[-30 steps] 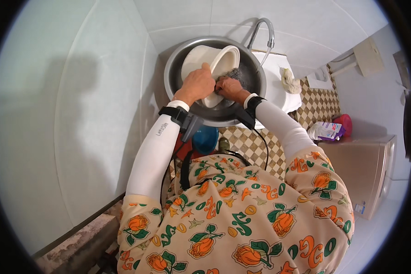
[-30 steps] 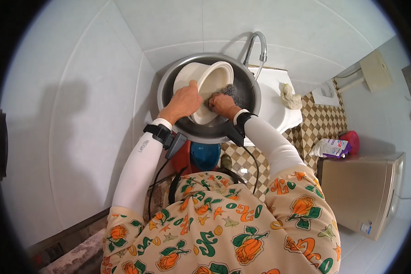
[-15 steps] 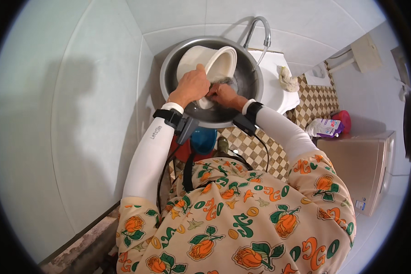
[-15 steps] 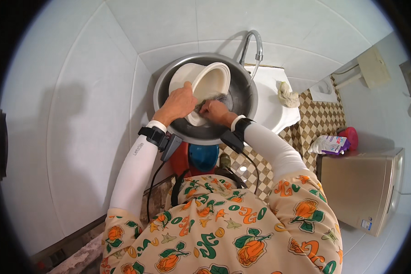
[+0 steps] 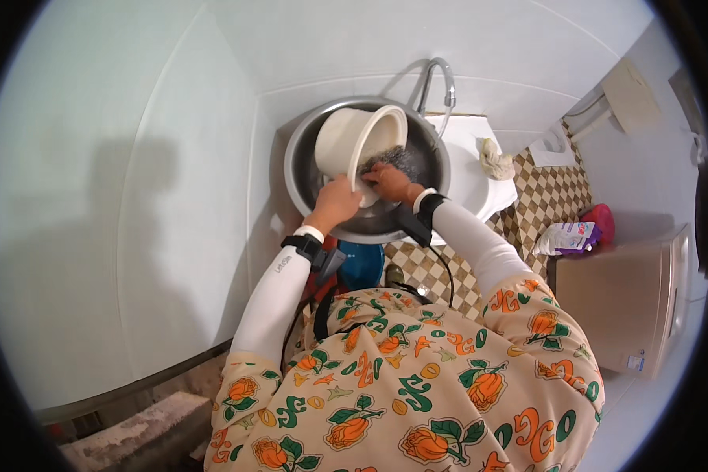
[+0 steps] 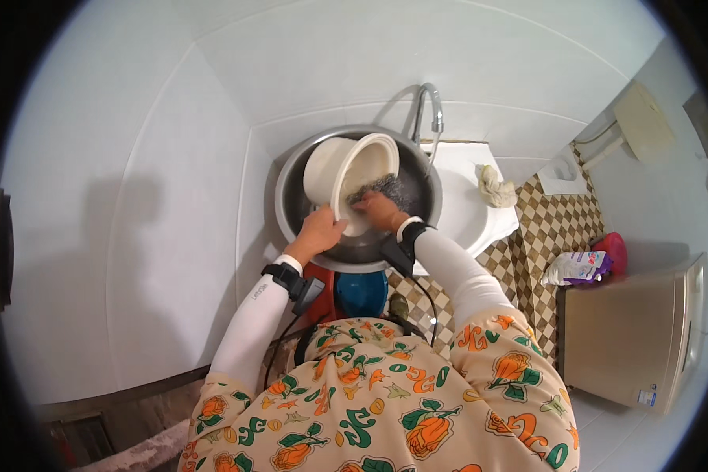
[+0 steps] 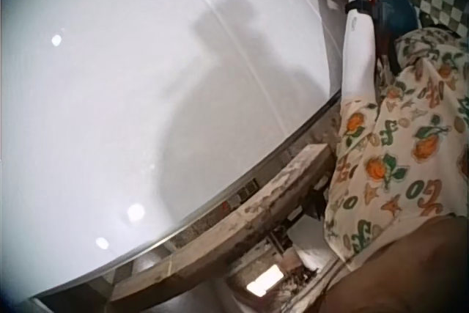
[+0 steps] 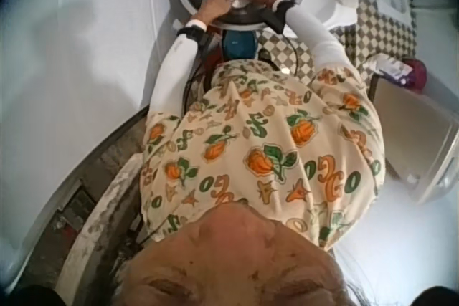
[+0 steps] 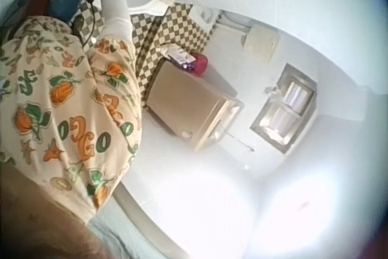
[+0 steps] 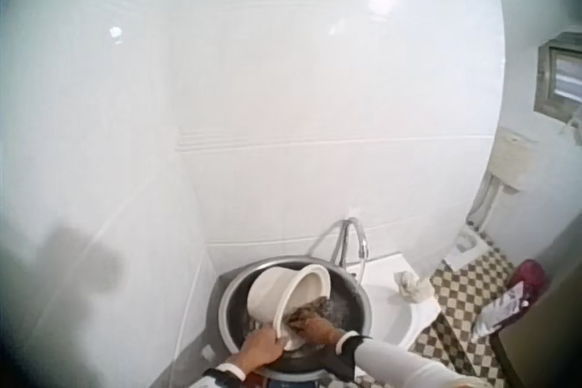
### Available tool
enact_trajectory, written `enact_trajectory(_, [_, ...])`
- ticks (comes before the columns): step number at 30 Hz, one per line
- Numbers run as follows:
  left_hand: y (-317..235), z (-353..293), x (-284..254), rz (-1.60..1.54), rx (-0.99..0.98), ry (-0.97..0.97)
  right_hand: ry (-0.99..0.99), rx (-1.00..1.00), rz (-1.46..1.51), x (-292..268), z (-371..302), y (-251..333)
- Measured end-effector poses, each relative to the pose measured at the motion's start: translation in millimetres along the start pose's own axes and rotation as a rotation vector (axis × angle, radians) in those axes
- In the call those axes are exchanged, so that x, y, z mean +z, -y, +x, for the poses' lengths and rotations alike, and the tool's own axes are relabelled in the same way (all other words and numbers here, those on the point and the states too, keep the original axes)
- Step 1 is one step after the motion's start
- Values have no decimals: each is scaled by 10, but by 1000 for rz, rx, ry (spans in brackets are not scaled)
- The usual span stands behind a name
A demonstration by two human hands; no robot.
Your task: Washing a bucket in a utility sink and then wiping down a counter and kitchen items in a rustic kitchen area.
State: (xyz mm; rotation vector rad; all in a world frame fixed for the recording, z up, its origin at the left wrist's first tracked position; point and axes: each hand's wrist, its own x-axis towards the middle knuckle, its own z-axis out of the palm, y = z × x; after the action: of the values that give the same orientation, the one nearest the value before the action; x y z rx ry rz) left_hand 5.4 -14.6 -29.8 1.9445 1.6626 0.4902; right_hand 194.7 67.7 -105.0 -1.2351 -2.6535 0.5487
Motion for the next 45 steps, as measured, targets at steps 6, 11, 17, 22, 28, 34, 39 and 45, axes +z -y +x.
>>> enact_trajectory(6, [-379,159,-296,166,7,-182,161,47,-50,-57,-237,285])
enact_trajectory(11, [-638,466,-498,309,155,-268,276,-109,107,36,-181,224])
enact_trajectory(17, [-698,684,-453,373,174,-273,344,-29,-89,-209,-304,361])
enact_trajectory(22, [-769,718,-555,459,246,-140,314,-32,-313,-278,-286,-7])
enact_trajectory(28, [-790,651,-559,460,217,-103,410,0,-311,-338,-260,113])
enact_trajectory(34, [-824,611,-527,482,185,-152,474,-69,248,-427,-437,311])
enact_trajectory(39, [-790,752,-531,503,229,-138,552,41,446,-692,-464,532])
enact_trajectory(45, [-822,988,-556,485,311,-84,387,2,-71,-276,-336,-10])
